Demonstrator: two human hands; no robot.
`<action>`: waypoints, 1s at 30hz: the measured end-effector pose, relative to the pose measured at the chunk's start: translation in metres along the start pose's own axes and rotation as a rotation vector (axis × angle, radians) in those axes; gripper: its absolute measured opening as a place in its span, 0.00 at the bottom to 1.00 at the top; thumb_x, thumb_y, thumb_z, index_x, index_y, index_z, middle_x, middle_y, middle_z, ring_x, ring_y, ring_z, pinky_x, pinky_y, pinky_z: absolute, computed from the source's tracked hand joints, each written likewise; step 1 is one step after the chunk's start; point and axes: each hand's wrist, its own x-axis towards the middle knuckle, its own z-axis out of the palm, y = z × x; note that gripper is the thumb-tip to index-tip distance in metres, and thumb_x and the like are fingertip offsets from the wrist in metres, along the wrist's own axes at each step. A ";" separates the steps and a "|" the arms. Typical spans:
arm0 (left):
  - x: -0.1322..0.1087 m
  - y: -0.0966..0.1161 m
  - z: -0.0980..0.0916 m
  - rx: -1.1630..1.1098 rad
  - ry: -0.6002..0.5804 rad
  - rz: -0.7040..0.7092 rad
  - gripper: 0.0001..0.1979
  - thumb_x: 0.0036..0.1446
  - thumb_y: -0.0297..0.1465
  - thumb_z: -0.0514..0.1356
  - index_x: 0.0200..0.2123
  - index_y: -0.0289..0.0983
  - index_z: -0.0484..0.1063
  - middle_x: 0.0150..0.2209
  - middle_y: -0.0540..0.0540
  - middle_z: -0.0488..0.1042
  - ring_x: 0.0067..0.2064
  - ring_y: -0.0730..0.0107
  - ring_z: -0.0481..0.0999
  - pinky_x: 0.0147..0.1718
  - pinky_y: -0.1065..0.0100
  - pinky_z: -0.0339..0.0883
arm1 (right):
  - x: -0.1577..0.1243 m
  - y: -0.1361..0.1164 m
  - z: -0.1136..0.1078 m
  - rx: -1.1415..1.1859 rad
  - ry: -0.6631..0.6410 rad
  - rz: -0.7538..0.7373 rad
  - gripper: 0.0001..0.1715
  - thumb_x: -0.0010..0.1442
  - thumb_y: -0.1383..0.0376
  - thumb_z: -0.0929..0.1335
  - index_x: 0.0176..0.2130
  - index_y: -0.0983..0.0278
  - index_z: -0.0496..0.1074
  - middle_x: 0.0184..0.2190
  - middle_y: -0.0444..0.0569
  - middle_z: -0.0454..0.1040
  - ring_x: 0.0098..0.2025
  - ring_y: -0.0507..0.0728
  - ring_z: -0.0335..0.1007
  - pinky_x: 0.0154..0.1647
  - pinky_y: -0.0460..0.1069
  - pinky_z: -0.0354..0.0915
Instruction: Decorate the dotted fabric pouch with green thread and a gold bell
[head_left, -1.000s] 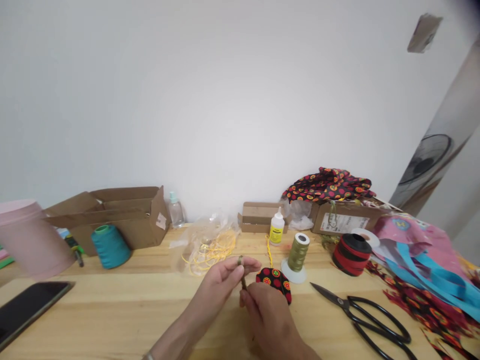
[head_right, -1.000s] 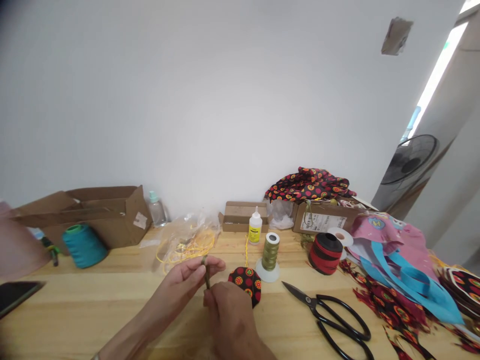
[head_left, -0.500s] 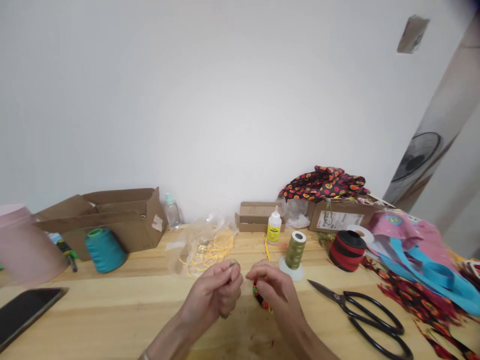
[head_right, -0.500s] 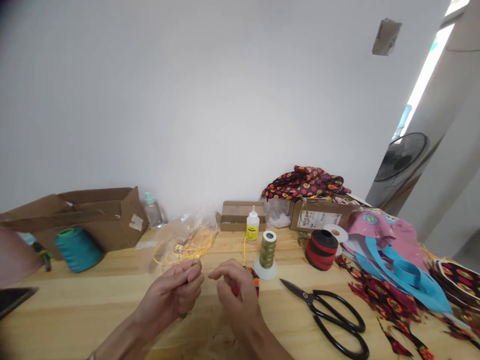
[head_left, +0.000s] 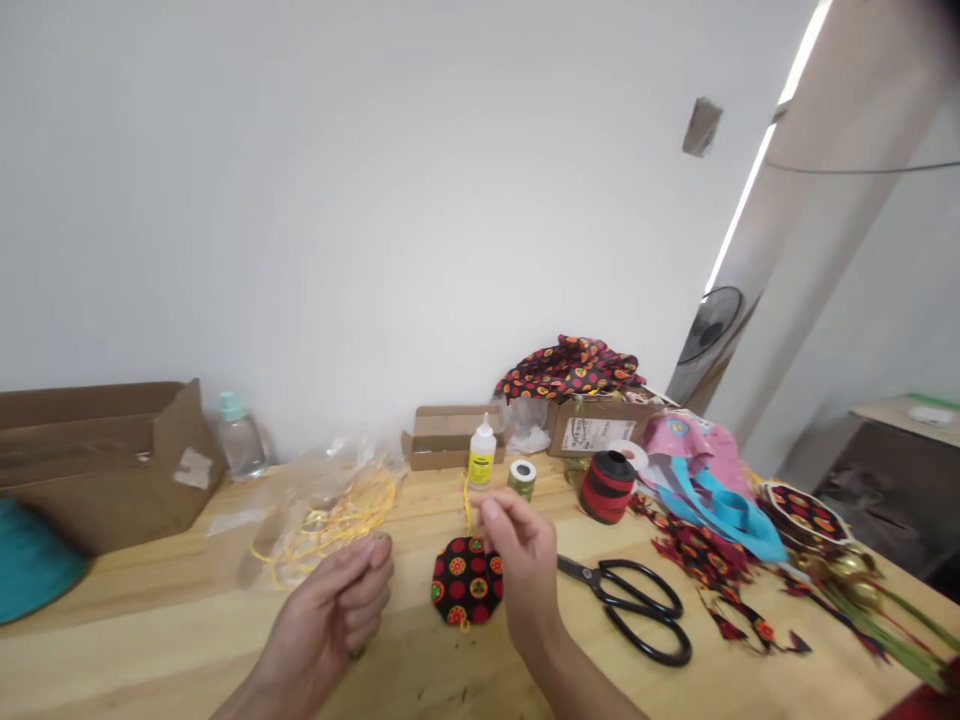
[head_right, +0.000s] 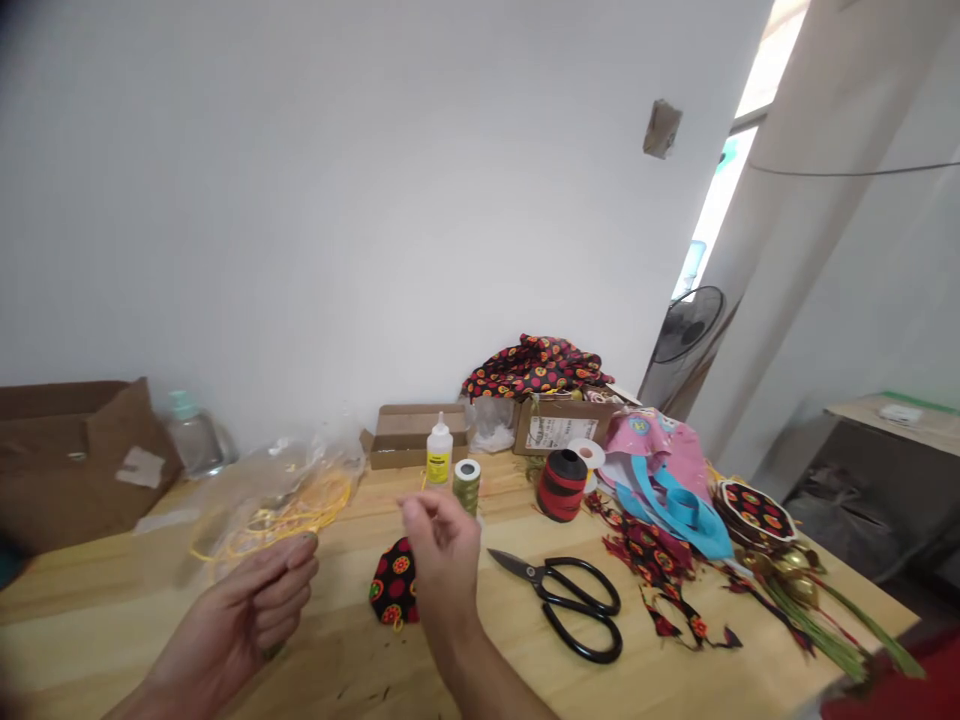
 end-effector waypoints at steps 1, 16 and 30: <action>0.002 0.000 -0.002 -0.018 0.036 0.005 0.14 0.39 0.33 0.65 0.19 0.36 0.60 0.15 0.61 0.40 0.15 0.86 0.38 0.10 0.82 0.36 | 0.006 -0.002 -0.005 0.007 0.073 -0.010 0.12 0.53 0.61 0.63 0.29 0.67 0.70 0.22 0.43 0.64 0.21 0.48 0.55 0.22 0.44 0.55; 0.005 -0.006 -0.002 -0.085 0.072 -0.047 0.16 0.36 0.40 0.65 0.21 0.34 0.65 0.16 0.61 0.42 0.15 0.87 0.40 0.11 0.81 0.38 | 0.082 -0.008 -0.168 -0.706 0.265 -0.149 0.22 0.33 0.61 0.73 0.33 0.64 0.73 0.32 0.51 0.71 0.39 0.63 0.62 0.47 0.60 0.51; 0.005 -0.010 0.004 0.249 0.020 0.133 0.16 0.41 0.41 0.62 0.24 0.36 0.61 0.15 0.62 0.45 0.16 0.85 0.36 0.11 0.80 0.34 | 0.046 -0.049 -0.188 -0.154 0.124 -0.015 0.22 0.40 0.60 0.71 0.38 0.61 0.71 0.37 0.49 0.75 0.38 0.59 0.69 0.40 0.53 0.64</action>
